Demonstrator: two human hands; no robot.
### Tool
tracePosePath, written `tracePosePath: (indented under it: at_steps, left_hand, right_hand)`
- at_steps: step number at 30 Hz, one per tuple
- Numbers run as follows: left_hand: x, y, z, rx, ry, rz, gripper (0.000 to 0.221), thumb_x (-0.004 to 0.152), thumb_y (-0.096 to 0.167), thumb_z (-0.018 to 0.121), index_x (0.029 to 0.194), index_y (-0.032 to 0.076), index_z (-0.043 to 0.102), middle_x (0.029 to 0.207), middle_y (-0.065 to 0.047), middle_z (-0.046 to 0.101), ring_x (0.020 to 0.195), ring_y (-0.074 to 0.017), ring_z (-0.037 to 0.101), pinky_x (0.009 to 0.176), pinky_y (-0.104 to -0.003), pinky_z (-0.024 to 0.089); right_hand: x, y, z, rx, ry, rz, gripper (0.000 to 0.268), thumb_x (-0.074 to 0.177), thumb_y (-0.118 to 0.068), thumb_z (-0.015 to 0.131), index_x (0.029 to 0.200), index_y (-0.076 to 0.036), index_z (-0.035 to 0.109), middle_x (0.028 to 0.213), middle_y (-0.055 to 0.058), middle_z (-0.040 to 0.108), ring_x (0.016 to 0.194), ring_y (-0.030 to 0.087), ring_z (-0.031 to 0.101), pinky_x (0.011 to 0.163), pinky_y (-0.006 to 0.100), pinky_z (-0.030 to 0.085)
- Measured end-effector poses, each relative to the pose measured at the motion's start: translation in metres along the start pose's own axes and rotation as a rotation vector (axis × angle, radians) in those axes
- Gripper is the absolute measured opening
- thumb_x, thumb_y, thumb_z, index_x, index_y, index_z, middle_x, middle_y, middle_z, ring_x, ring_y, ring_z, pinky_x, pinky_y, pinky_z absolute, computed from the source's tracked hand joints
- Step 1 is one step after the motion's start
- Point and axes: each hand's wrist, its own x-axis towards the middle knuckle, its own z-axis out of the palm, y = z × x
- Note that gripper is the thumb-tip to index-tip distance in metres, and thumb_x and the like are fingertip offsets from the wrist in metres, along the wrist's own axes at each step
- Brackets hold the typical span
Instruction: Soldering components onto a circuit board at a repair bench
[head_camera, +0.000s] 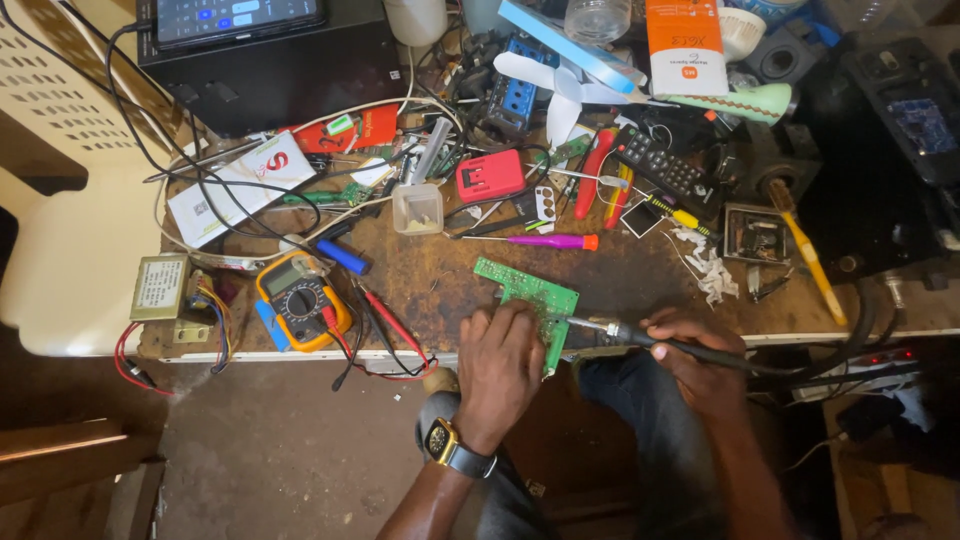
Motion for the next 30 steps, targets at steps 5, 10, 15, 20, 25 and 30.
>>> tracePosePath:
  at_steps: [5, 10, 15, 20, 25, 30]
  left_hand:
    - [-0.001, 0.004, -0.001, 0.051, 0.011, -0.008, 0.007, 0.077, 0.012, 0.051, 0.079, 0.012, 0.058, 0.088, -0.003, 0.056, 0.066, -0.0199, 0.045, 0.055, -0.030, 0.032]
    - [-0.007, 0.010, -0.002, 0.093, 0.128, -0.044, 0.017, 0.085, 0.021, 0.046, 0.083, 0.009, 0.058, 0.093, -0.007, 0.056, 0.069, -0.0227, 0.048, 0.057, -0.032, 0.035]
    - [-0.008, 0.015, -0.011, 0.170, 0.032, -0.034, 0.038, 0.086, 0.041, 0.045, 0.093, 0.006, 0.055, 0.110, -0.012, 0.054, 0.083, -0.0292, 0.048, 0.063, -0.039, 0.034]
    - [-0.011, 0.006, -0.010, 0.281, -0.017, 0.015, 0.043, 0.082, 0.047, 0.050, 0.097, 0.007, 0.055, 0.112, -0.014, 0.053, 0.089, -0.0292, 0.048, 0.070, -0.041, 0.036]
    - [-0.013, 0.004, -0.013, 0.328, -0.010, 0.004, 0.031, 0.083, 0.032, 0.052, 0.098, 0.006, 0.055, 0.112, -0.013, 0.053, 0.100, -0.0296, 0.047, 0.080, -0.044, 0.038]
    - [-0.020, 0.043, -0.017, -0.299, 0.061, 0.084, 0.004, 0.084, 0.013, 0.053, 0.081, 0.011, 0.055, 0.076, -0.007, 0.051, 0.069, -0.0219, 0.044, 0.062, -0.034, 0.034]
  right_hand:
    - [-0.004, -0.004, 0.011, 0.081, 0.118, 0.111, 0.017, 0.072, -0.002, 0.061, 0.083, 0.010, 0.055, 0.083, 0.021, 0.060, 0.082, 0.027, 0.062, 0.067, 0.033, 0.054]
    - [-0.002, -0.002, 0.005, 0.116, 0.112, 0.101, 0.018, 0.073, -0.002, 0.060, 0.084, 0.010, 0.054, 0.081, 0.021, 0.059, 0.079, 0.026, 0.063, 0.065, 0.033, 0.055]
    - [-0.003, -0.007, 0.003, 0.205, 0.138, 0.207, 0.018, 0.073, -0.008, 0.061, 0.088, 0.001, 0.058, 0.087, 0.014, 0.060, 0.083, 0.025, 0.062, 0.069, 0.033, 0.054]
    - [-0.004, -0.009, 0.005, 0.098, 0.215, 0.223, 0.020, 0.074, -0.014, 0.061, 0.087, 0.001, 0.058, 0.079, 0.012, 0.060, 0.071, 0.022, 0.061, 0.068, 0.030, 0.052]
    - [-0.018, -0.023, 0.011, 0.140, 0.216, 0.176, 0.043, 0.076, -0.022, 0.054, 0.106, 0.009, 0.053, 0.091, 0.021, 0.059, 0.086, 0.033, 0.060, 0.083, 0.047, 0.052]
    - [-0.051, -0.048, 0.033, -0.135, 0.303, 0.131, 0.060, 0.087, -0.042, 0.037, 0.115, 0.009, 0.047, 0.098, 0.021, 0.059, 0.095, 0.027, 0.058, 0.083, 0.034, 0.044]
